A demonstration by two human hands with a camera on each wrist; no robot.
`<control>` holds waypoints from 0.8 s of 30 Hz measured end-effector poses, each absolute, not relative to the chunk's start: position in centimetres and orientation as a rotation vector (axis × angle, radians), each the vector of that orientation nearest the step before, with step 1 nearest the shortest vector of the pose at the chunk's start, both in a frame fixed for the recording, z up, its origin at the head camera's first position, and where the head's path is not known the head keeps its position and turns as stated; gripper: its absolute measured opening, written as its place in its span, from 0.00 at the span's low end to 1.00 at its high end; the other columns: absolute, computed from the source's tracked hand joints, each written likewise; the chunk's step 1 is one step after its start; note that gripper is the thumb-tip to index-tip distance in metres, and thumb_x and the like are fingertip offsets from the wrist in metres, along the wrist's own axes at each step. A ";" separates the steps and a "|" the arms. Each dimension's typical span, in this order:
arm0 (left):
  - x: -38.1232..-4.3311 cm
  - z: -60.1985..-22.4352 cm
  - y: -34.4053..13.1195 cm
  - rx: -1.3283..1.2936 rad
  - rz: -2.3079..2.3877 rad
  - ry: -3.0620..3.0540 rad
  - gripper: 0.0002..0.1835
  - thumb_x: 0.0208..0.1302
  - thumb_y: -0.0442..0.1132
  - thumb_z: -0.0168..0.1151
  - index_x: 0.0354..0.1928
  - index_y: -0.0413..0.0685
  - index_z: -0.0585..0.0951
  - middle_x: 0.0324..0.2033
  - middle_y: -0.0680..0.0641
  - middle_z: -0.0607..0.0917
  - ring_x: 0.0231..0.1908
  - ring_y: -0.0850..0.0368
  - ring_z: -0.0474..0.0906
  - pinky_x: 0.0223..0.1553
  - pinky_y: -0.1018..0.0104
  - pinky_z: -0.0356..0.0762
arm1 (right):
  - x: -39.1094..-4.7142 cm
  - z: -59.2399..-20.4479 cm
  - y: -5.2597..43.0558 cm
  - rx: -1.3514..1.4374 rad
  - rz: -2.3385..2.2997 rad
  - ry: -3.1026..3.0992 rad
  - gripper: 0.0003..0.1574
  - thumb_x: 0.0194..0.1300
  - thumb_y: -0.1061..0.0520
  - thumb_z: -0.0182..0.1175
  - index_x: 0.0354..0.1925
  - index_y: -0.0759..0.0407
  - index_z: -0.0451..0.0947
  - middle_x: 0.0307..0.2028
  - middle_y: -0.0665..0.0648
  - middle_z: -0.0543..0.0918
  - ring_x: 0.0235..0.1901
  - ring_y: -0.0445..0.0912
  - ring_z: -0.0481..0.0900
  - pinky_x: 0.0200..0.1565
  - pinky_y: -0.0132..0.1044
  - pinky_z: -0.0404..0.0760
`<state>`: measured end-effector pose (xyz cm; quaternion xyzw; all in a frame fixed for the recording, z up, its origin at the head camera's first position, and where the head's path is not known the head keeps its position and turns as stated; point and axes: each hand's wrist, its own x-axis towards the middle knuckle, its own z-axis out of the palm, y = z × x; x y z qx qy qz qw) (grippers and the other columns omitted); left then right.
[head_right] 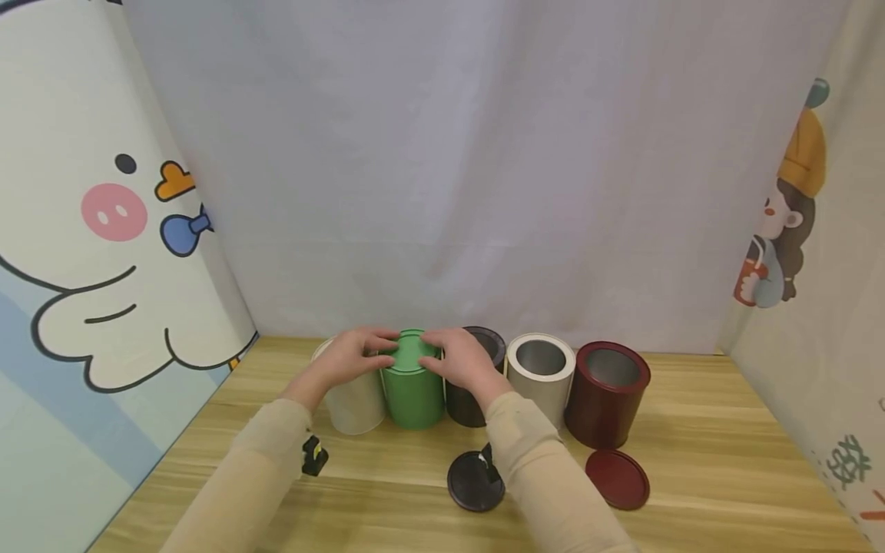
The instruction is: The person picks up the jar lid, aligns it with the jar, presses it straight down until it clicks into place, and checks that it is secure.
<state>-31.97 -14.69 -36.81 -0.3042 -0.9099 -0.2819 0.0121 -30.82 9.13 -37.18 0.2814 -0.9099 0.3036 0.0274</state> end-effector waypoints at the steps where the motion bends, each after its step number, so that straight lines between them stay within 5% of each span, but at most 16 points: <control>1: -32.0 -36.8 -14.7 -0.946 -0.889 -2.841 0.19 0.67 0.38 0.65 0.56 0.34 0.82 0.62 0.39 0.77 0.64 0.40 0.69 0.62 0.50 0.71 | -30.8 -37.2 9.2 0.865 0.942 -2.812 0.31 0.69 0.54 0.64 0.66 0.62 0.73 0.64 0.61 0.75 0.64 0.58 0.70 0.63 0.52 0.71; 24: -32.0 -36.5 -14.7 -0.982 -0.880 -2.848 0.15 0.68 0.37 0.64 0.51 0.36 0.85 0.62 0.39 0.77 0.64 0.40 0.70 0.60 0.52 0.73 | -30.9 -36.1 8.7 0.868 0.750 -2.936 0.29 0.71 0.53 0.61 0.66 0.64 0.73 0.65 0.62 0.74 0.65 0.57 0.69 0.63 0.50 0.72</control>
